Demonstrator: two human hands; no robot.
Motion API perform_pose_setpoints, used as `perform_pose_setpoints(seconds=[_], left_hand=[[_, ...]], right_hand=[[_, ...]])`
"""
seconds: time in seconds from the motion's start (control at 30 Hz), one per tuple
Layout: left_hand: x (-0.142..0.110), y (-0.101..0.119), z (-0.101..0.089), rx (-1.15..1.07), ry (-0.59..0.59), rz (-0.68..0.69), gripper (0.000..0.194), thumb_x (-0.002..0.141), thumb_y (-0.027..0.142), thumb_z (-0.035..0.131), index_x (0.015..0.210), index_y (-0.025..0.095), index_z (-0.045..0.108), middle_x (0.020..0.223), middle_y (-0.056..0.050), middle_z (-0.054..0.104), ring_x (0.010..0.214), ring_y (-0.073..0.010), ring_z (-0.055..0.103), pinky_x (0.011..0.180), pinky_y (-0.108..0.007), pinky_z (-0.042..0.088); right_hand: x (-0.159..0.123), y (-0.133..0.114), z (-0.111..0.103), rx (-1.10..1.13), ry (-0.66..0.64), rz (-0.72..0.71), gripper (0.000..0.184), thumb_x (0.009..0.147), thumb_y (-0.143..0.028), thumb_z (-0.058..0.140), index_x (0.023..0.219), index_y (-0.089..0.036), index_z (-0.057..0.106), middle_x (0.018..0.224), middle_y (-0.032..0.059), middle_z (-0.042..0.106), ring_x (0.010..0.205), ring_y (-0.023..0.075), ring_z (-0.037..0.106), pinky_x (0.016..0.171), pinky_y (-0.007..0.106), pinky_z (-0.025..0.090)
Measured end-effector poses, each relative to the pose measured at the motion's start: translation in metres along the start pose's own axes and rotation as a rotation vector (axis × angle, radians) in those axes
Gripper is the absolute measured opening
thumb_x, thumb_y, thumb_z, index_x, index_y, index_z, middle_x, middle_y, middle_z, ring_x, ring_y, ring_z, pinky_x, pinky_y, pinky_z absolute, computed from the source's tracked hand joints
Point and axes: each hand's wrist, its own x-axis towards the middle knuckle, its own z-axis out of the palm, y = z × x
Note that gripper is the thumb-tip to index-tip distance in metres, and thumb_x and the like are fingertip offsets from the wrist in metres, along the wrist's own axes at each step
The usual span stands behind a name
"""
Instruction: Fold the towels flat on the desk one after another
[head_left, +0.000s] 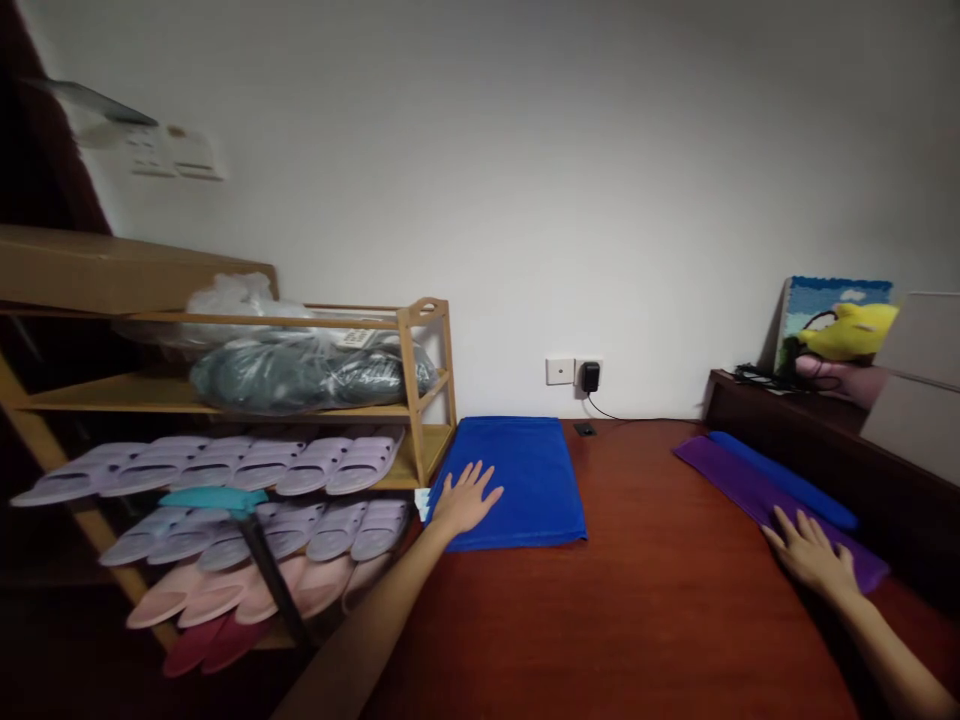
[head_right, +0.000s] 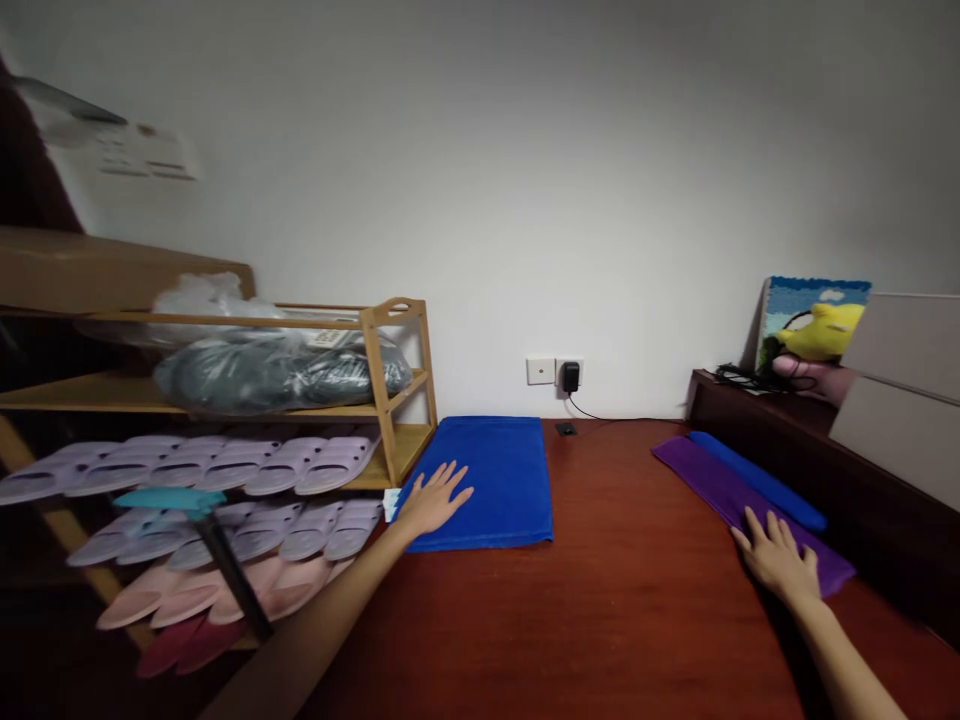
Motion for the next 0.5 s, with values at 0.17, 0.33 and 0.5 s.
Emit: perform_pose_setpoints(seconds=[0.17, 0.33, 0.5], left_hand=[[0.002, -0.001, 0.002, 0.006, 0.038, 0.007, 0.061, 0.09, 0.058, 0.031, 0.14, 0.024, 0.038, 0.149, -0.01, 0.028, 0.139, -0.0289, 0.02, 0.107, -0.057, 0.012], [0.0, -0.002, 0.002, 0.013, 0.116, 0.035, 0.057, 0.089, 0.053, 0.036, 0.134, 0.022, 0.047, 0.144, -0.012, 0.038, 0.136, -0.03, 0.028, 0.107, -0.057, 0.018], [-0.006, 0.002, 0.0, -0.008, 0.242, 0.089, 0.046, 0.09, 0.041, 0.035, 0.122, 0.016, 0.058, 0.14, -0.014, 0.044, 0.132, -0.0296, 0.036, 0.109, -0.047, 0.023]], right_hand=[[-0.045, -0.048, -0.04, -0.136, 0.014, -0.085, 0.064, 0.086, -0.053, 0.025, 0.137, -0.019, 0.043, 0.135, 0.0189, 0.046, 0.122, 0.0348, 0.045, 0.092, 0.051, 0.034], [-0.12, -0.082, -0.058, -0.193, 0.159, -0.318, 0.053, 0.086, -0.049, 0.035, 0.118, -0.017, 0.062, 0.117, 0.0221, 0.059, 0.101, 0.0367, 0.058, 0.082, 0.047, 0.04], [-0.206, -0.106, -0.046, -0.054, 0.42, -0.439, 0.055, 0.079, -0.061, 0.044, 0.114, -0.024, 0.065, 0.12, 0.0183, 0.06, 0.1, 0.0392, 0.058, 0.079, 0.051, 0.044]])
